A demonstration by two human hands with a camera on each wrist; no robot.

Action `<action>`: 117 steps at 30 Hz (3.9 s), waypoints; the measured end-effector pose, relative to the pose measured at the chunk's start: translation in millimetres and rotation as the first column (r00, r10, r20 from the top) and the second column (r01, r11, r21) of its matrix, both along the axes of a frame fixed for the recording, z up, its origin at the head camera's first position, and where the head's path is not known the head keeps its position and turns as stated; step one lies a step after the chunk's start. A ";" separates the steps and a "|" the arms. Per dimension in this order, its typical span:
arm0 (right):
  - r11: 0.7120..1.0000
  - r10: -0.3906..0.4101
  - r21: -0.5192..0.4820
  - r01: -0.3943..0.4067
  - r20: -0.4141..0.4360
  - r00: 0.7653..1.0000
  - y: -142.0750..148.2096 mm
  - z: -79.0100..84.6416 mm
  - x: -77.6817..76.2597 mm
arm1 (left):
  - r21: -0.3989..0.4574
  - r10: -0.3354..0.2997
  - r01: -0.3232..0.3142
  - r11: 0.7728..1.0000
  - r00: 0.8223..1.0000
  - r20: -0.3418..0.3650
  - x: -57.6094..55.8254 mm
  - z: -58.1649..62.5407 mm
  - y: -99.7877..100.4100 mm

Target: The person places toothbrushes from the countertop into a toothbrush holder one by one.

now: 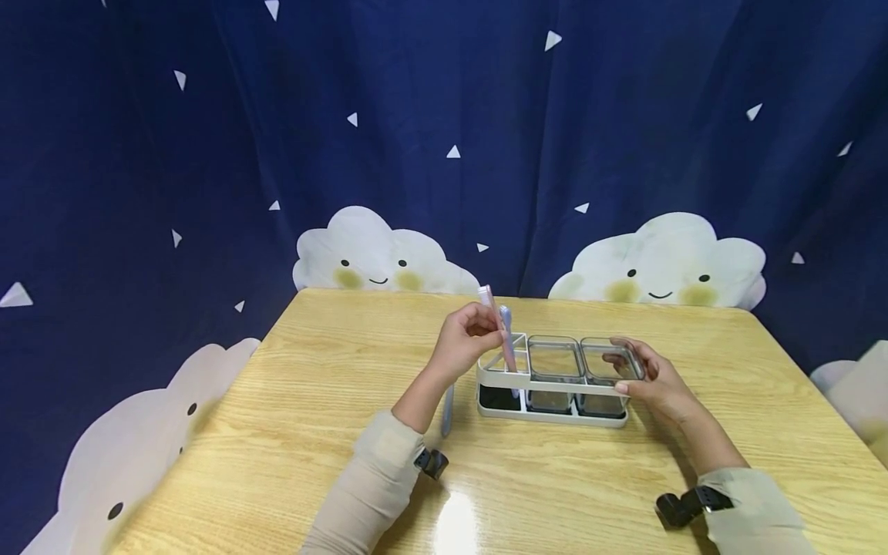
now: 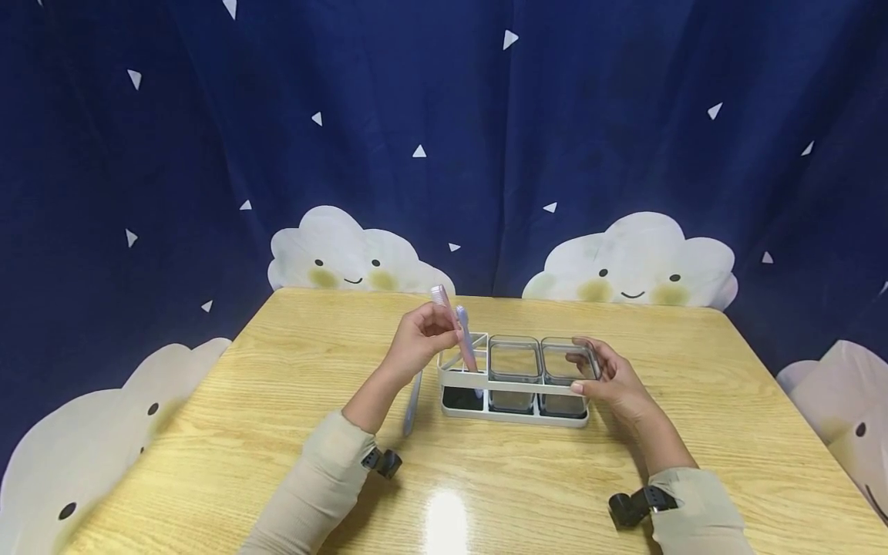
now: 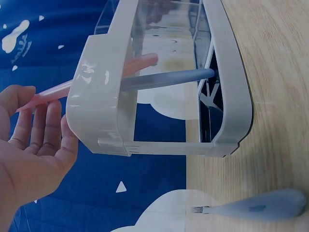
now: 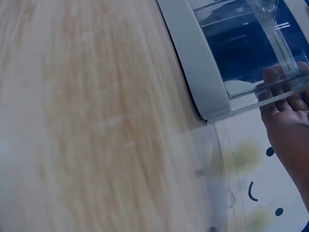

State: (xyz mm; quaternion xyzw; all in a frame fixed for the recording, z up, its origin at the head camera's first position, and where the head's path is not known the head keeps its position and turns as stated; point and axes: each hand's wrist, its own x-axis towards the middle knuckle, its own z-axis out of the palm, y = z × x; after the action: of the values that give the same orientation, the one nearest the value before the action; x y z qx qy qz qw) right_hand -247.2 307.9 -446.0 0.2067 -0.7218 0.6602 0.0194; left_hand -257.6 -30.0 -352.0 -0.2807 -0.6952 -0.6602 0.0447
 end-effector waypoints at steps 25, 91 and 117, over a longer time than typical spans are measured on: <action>1.000 -0.004 -0.014 0.004 0.005 1.000 1.0 0.7 0.3 | -0.278 0.011 0.009 0.961 0.998 0.070 -19.2 -16.5 4.0; 0.997 -0.044 0.067 0.045 -0.019 0.999 0.5 1.3 -0.2 | -0.139 -0.133 0.227 0.964 0.864 0.485 -51.0 -77.8 -78.5; 0.995 -0.052 0.084 0.053 -0.018 0.999 0.0 0.3 -0.3 | -0.210 0.044 0.117 0.971 0.772 0.634 -62.9 -97.7 -67.9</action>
State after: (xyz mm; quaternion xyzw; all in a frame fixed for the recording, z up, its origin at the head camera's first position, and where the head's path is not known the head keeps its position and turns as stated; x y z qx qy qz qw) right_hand -247.5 307.9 -445.7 0.1935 -0.7541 0.6267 0.0336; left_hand -320.5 -97.9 -449.7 -0.0587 -0.7375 -0.6289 -0.2391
